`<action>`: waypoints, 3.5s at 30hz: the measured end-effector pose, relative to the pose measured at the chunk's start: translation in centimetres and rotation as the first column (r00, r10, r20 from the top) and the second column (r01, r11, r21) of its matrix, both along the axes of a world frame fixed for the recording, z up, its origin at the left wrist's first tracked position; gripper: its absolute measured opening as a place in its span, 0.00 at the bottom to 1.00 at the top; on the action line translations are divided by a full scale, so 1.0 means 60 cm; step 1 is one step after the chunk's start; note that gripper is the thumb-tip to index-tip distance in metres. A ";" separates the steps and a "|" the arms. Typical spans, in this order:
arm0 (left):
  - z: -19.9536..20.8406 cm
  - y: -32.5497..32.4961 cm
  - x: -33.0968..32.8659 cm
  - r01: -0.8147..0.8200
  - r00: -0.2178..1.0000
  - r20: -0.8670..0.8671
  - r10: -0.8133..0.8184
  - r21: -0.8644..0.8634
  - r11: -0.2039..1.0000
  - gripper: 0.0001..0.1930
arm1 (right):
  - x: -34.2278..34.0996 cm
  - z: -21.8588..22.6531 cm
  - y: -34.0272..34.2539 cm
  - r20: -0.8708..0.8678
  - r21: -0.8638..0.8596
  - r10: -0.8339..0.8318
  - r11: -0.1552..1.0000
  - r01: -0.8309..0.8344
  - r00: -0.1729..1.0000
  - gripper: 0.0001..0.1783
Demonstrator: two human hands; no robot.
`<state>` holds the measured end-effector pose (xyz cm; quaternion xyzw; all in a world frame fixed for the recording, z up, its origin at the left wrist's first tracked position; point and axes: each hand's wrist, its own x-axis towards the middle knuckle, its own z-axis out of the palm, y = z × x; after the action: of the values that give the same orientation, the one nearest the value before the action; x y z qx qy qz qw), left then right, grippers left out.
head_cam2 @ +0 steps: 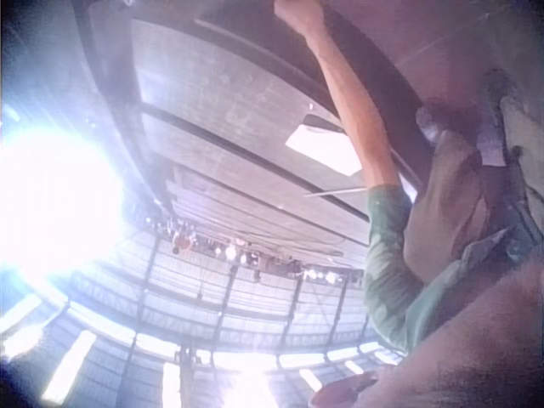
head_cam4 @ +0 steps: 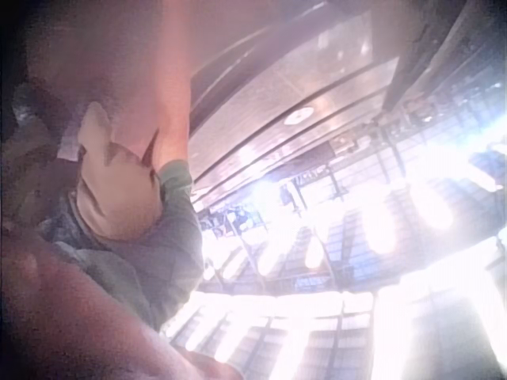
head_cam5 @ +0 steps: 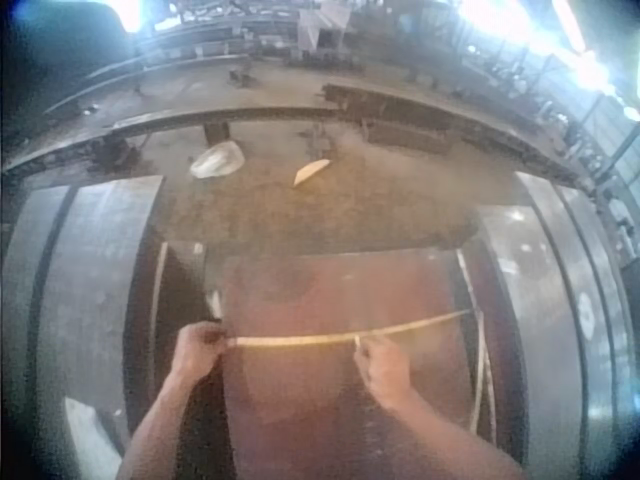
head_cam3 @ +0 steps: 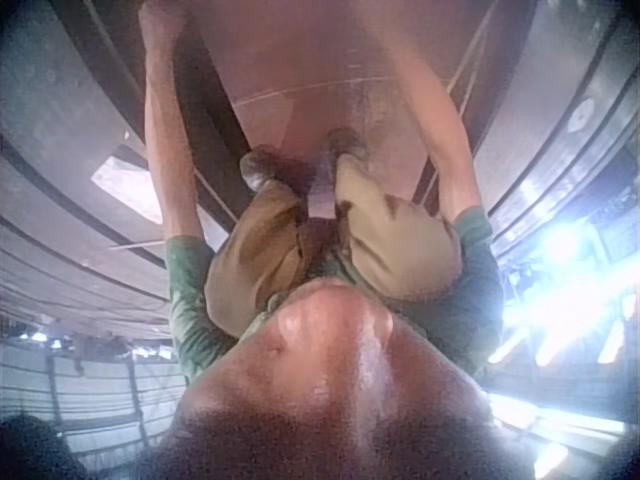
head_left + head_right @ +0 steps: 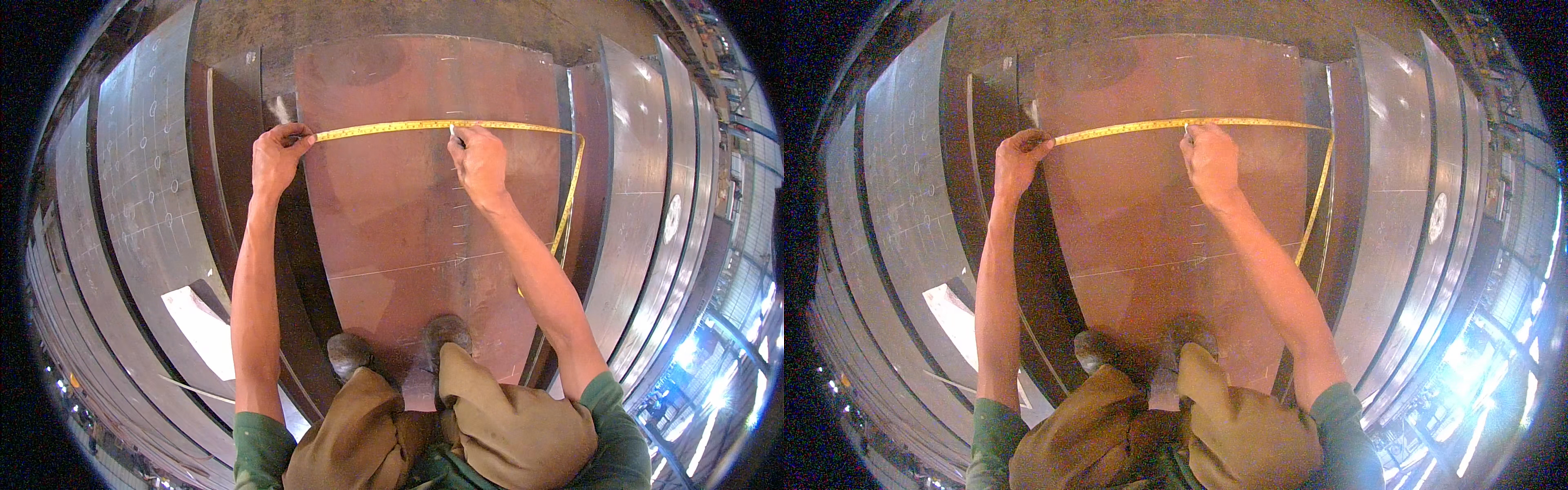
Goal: The person measures a large metal sheet using a tape measure and marks it with a white marker. They repeatedly measure and mark the sheet, referencing a paper document placed on the surface.
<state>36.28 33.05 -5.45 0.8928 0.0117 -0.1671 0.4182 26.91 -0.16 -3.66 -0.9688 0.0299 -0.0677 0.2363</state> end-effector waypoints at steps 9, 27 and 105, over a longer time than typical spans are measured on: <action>-0.009 0.001 -0.002 -0.037 0.998 0.051 0.038 -0.021 0.999 0.13 | 0.017 0.015 0.007 -0.243 -0.095 0.008 0.995 -0.032 0.970 0.11; -0.016 0.010 -0.006 -0.016 0.986 0.166 0.022 -0.038 0.999 0.15 | -0.078 0.193 -0.021 -0.730 0.219 0.437 0.878 -0.426 0.525 0.14; 0.008 -0.056 -0.031 -0.215 0.974 0.079 0.210 0.058 0.975 0.11 | 0.056 -0.013 -0.154 -0.026 -0.467 0.304 0.838 -0.281 0.952 0.11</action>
<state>34.40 29.66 -4.99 0.9052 0.0975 -0.0886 0.4041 30.30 -9.40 -4.44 -0.9882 -0.1411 -0.0597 0.0050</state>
